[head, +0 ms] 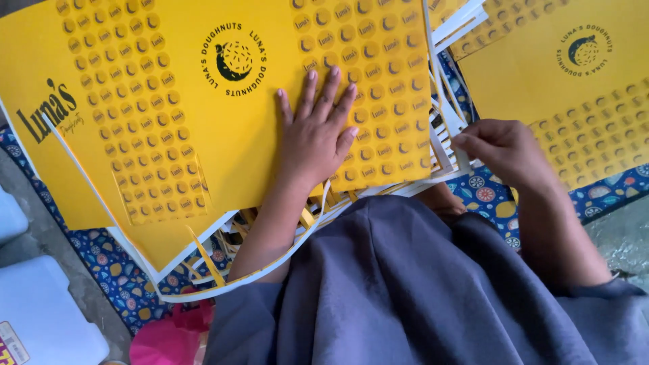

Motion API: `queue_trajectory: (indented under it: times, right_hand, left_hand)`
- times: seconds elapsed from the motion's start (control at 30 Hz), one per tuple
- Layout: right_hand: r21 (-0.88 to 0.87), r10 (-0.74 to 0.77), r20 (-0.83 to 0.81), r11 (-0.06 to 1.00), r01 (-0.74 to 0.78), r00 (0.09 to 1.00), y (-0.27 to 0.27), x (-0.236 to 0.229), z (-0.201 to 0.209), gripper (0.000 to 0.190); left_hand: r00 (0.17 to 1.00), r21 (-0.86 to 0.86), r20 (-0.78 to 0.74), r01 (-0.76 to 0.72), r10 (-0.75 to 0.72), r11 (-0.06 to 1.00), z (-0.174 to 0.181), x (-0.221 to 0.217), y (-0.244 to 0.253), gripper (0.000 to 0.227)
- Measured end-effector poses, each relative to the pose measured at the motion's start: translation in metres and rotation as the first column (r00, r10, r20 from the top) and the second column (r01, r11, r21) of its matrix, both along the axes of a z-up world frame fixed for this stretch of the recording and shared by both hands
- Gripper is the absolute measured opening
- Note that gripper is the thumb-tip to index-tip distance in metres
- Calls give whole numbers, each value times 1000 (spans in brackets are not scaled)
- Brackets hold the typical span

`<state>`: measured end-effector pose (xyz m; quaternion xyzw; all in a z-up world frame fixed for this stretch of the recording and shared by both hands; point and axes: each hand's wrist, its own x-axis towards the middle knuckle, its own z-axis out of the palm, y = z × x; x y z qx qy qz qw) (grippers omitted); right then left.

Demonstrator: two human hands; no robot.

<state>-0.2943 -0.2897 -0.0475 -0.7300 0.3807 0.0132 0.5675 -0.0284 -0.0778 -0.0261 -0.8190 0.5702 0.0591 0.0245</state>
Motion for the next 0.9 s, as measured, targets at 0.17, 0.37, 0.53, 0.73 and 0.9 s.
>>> queue_trajectory:
  times: [0.17, 0.37, 0.53, 0.73, 0.9]
  right_hand:
    - [-39, 45, -85, 998, -48, 995, -4, 24, 26, 26]
    - [-42, -4, 180, 999, 12, 984, -24, 59, 8, 31]
    - [-138, 44, 239, 990, -11, 970, -30, 70, -6, 24]
    - [-69, -2, 278, 997, 22, 961, -30, 62, -10, 22]
    - [-63, 59, 324, 997, -40, 944, -30, 65, -13, 20]
  left_hand:
    - [999, -135, -29, 34, -38, 990, 1, -10, 18, 63]
    - [986, -75, -158, 34, -46, 997, 14, -18, 24, 63]
    - [973, -28, -228, 25, -31, 999, 18, -20, 28, 62]
    - [972, -47, -231, 32, -42, 998, 17, -20, 28, 62]
    - [975, -55, -218, 26, -37, 998, 15, -20, 28, 61]
